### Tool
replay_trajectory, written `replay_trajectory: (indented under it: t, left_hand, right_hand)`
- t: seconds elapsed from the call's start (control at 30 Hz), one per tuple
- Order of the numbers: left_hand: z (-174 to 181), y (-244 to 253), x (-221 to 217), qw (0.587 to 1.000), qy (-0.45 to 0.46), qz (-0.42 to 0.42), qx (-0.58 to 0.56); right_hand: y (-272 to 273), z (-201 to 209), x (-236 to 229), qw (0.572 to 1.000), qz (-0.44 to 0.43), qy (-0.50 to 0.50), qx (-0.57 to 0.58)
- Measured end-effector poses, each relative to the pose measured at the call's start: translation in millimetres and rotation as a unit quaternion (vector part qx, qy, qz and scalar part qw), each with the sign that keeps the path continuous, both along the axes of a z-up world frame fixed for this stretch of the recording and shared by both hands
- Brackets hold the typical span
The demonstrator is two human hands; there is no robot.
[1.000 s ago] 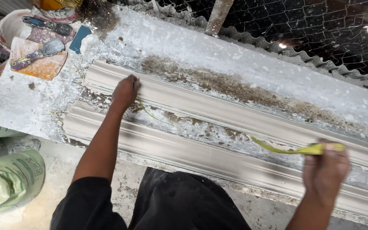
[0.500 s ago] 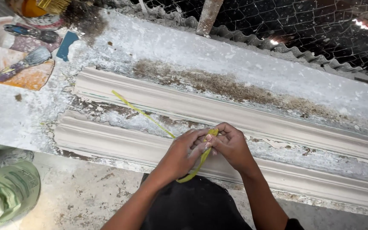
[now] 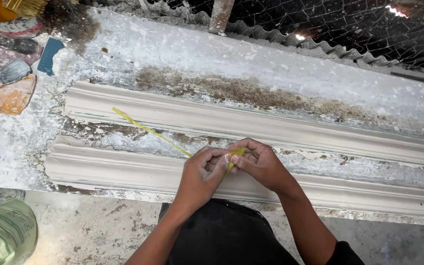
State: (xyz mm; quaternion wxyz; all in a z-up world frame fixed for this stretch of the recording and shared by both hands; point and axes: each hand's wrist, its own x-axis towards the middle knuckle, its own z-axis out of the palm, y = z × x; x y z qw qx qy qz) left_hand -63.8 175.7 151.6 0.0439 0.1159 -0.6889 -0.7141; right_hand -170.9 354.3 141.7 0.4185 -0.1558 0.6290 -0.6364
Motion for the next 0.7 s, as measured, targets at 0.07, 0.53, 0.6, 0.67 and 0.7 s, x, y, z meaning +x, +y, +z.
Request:
replay_trajectory:
  t: [0.07, 0.53, 0.6, 0.67, 0.7]
  left_hand:
    - [3, 0, 0, 1.0, 0.012, 0.006, 0.006]
    - [15, -2, 0, 0.975, 0.039, 0.027, -0.218]
    - [15, -3, 0, 0.978, -0.007, -0.005, -0.209]
    - [3, -2, 2, 0.963, 0.059, 0.012, -0.264]
    - [-3, -2, 3, 0.941, 0.121, 0.026, -0.314]
  right_hand:
    - [6, -17, 0, 1.0, -0.009, 0.004, -0.026]
    - [-8, 7, 13, 0.973, -0.05, 0.183, 0.132]
    - [-7, 6, 13, 0.966, -0.054, 0.207, 0.147]
    - [-7, 8, 13, 0.963, -0.049, 0.221, 0.148]
    - [-7, 8, 13, 0.96, -0.044, 0.232, 0.151]
